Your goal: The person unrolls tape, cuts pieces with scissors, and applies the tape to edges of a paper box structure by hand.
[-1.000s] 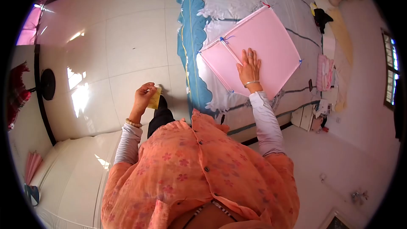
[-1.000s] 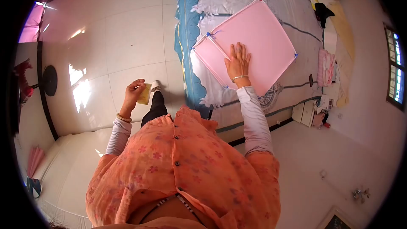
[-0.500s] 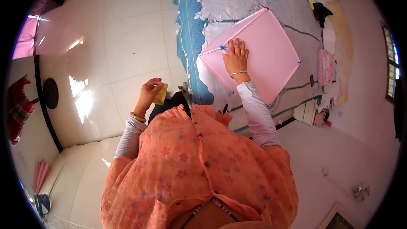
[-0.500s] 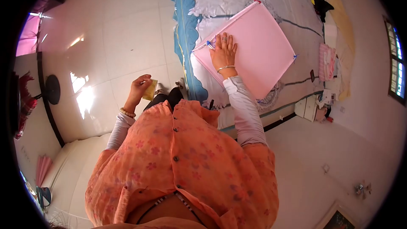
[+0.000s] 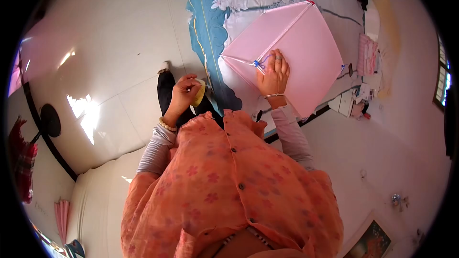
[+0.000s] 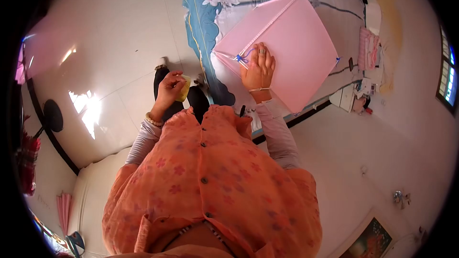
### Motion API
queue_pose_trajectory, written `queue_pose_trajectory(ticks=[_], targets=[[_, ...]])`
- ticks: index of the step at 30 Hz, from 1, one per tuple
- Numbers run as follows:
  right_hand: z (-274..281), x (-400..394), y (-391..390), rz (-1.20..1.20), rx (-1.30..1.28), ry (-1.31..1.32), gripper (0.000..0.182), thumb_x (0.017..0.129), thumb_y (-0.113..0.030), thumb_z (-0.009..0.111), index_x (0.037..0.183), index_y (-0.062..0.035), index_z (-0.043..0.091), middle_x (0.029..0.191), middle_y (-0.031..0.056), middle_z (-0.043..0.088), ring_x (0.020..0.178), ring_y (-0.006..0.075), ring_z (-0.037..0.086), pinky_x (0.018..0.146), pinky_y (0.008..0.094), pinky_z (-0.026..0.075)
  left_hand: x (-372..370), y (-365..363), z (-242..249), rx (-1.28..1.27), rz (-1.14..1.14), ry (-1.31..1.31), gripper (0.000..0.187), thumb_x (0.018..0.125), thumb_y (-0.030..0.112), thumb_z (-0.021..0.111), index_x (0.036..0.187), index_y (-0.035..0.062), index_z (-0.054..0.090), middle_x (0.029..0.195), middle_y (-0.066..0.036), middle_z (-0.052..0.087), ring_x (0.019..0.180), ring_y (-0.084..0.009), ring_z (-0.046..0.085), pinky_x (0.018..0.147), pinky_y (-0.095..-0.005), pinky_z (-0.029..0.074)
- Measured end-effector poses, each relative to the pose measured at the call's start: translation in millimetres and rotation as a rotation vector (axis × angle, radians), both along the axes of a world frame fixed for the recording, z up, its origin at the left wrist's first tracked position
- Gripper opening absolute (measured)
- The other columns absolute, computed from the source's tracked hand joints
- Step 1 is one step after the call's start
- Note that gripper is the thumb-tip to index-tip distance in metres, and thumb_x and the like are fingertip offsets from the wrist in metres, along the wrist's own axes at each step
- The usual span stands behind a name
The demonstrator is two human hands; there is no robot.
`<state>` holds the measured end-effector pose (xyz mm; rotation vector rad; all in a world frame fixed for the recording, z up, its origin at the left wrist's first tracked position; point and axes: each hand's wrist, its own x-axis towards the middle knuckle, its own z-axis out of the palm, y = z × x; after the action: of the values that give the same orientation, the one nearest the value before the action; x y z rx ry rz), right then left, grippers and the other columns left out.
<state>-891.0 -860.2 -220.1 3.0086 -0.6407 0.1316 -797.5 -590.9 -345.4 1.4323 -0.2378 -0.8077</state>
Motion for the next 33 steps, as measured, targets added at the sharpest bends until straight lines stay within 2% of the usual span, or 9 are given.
queue_pose_trajectory(ticks=[7,8,14,16,20,22,25,29,33], targets=[[-4.3,5.9,-1.7,0.044,-0.036,0.174,0.066,0.080,-0.030,0.058,0.131,0.0091,0.040,0.136,0.0267,0.039,0.124,0.0407,0.036,0.103,0.0489,0.028,59.0,-26.3,17.4,0.000,-0.218,-0.058,0.009,0.082,0.003,0.064,0.089,0.0007,0.067,0.115,-0.013,0.058,0.080,-0.0192,0.063,0.068,-0.0277,0.051],[-6.2,7.1,-0.5,0.018,-0.028,0.134,0.065,0.076,-0.032,0.063,0.127,0.0047,0.044,0.135,0.0217,0.041,0.124,0.0388,0.037,0.100,0.0526,0.029,62.6,-28.7,15.4,-0.025,-0.237,-0.045,0.009,0.082,0.002,0.064,0.089,0.0006,0.067,0.115,-0.013,0.057,0.080,-0.0197,0.063,0.068,-0.0280,0.051],[-5.3,9.6,-3.0,0.030,-0.051,0.163,0.065,0.080,-0.031,0.062,0.128,0.0068,0.041,0.132,0.0261,0.042,0.118,0.0420,0.041,0.099,0.0495,0.032,72.1,-33.8,10.4,-0.067,-0.309,0.043,0.009,0.079,0.000,0.064,0.088,0.0012,0.067,0.118,-0.014,0.057,0.086,-0.0233,0.064,0.073,-0.0298,0.051],[-7.0,8.8,-2.3,0.012,-0.064,0.164,0.065,0.079,-0.032,0.063,0.128,0.0058,0.042,0.132,0.0256,0.043,0.117,0.0419,0.041,0.099,0.0495,0.033,75.2,-35.0,6.5,-0.120,-0.372,-0.227,0.012,0.080,0.001,0.063,0.091,0.0033,0.068,0.124,-0.012,0.054,0.093,-0.0205,0.061,0.076,-0.0293,0.049],[-9.8,7.8,-2.1,-0.003,-0.086,0.127,0.066,0.078,-0.033,0.065,0.128,0.0037,0.043,0.132,0.0239,0.044,0.117,0.0412,0.042,0.098,0.0490,0.034,79.5,-54.0,27.4,-0.123,-0.495,-0.297,0.009,0.078,0.004,0.065,0.087,0.0026,0.066,0.132,-0.013,0.049,0.099,-0.0257,0.060,0.082,-0.0331,0.048],[-9.0,9.4,-1.2,-0.006,-0.088,0.117,0.066,0.077,-0.032,0.066,0.128,0.0030,0.043,0.132,0.0231,0.044,0.117,0.0406,0.042,0.098,0.0488,0.035,79.1,-75.4,36.6,-0.243,-0.589,-0.629,0.005,0.078,0.007,0.066,0.080,0.0027,0.065,0.141,-0.013,0.040,0.097,-0.0280,0.060,0.081,-0.0362,0.049],[-8.4,11.3,0.8,-0.035,-0.083,0.104,0.064,0.074,-0.029,0.069,0.126,0.0007,0.046,0.132,0.0196,0.046,0.119,0.0375,0.043,0.097,0.0488,0.034,65.3,-107.0,53.6,-0.196,-0.763,-0.596,0.007,0.073,0.007,0.061,0.068,0.0051,0.065,0.143,-0.013,0.037,0.088,-0.0265,0.064,0.073,-0.0384,0.051],[-16.2,7.3,-2.0,-0.059,-0.109,0.064,0.061,0.071,-0.029,0.073,0.122,-0.0023,0.051,0.129,0.0156,0.049,0.119,0.0337,0.044,0.096,0.0487,0.034,41.4,-135.1,45.1,-0.274,-0.783,-0.688,0.013,0.075,0.008,0.058,0.066,0.0031,0.064,0.146,-0.013,0.033,0.081,-0.0277,0.065,0.070,-0.0390,0.051],[-18.5,7.4,-1.8,-0.079,-0.142,0.022,0.059,0.072,-0.031,0.072,0.120,-0.0040,0.052,0.128,0.0143,0.051,0.117,0.0323,0.046,0.095,0.0482,0.035,23.2,-144.2,35.9,-0.087,-0.813,-0.699,0.013,0.074,0.008,0.058,0.066,0.0029,0.066,0.148,-0.012,0.030,0.076,-0.0285,0.065,0.069,-0.0393,0.051]])
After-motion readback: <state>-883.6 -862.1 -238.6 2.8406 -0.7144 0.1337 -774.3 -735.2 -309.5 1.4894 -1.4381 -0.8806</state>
